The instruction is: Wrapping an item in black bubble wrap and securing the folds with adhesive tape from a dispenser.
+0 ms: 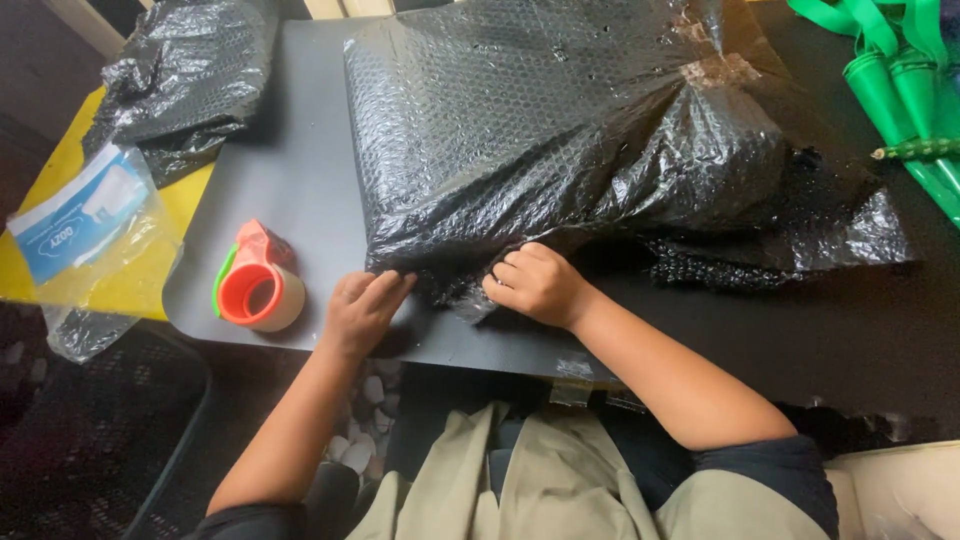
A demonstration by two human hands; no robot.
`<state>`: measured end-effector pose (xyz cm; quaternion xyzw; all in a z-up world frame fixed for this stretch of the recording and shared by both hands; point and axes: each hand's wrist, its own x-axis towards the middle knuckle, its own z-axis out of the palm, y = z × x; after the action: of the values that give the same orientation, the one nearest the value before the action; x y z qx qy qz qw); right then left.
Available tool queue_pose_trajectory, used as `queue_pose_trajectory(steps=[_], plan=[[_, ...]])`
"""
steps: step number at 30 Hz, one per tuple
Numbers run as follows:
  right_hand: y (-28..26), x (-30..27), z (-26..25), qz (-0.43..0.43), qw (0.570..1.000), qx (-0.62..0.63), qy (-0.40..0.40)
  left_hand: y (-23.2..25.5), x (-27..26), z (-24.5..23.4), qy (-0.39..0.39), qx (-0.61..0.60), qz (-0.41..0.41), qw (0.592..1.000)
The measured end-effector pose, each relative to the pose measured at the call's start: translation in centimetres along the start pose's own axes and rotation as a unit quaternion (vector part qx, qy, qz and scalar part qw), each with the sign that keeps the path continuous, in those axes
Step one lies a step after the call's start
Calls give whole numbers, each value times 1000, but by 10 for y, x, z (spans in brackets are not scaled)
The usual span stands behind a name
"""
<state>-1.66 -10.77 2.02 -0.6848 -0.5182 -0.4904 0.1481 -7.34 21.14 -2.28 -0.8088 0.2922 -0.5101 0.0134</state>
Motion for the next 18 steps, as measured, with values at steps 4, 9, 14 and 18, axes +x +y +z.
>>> queue_pose_trajectory(steps=[4,9,14,18], plan=[[4,33,-19,4,1000,17,20,8,24,-11,-20,1,-2,1000],[13,56,-16,-49,997,10,54,23,59,-27,-49,12,-28,998],[23,63,-4,-25,998,24,59,23,40,-2,-76,7,-37,996],[26,60,14,46,997,5,65,19,43,-2,-62,9,-44,997]])
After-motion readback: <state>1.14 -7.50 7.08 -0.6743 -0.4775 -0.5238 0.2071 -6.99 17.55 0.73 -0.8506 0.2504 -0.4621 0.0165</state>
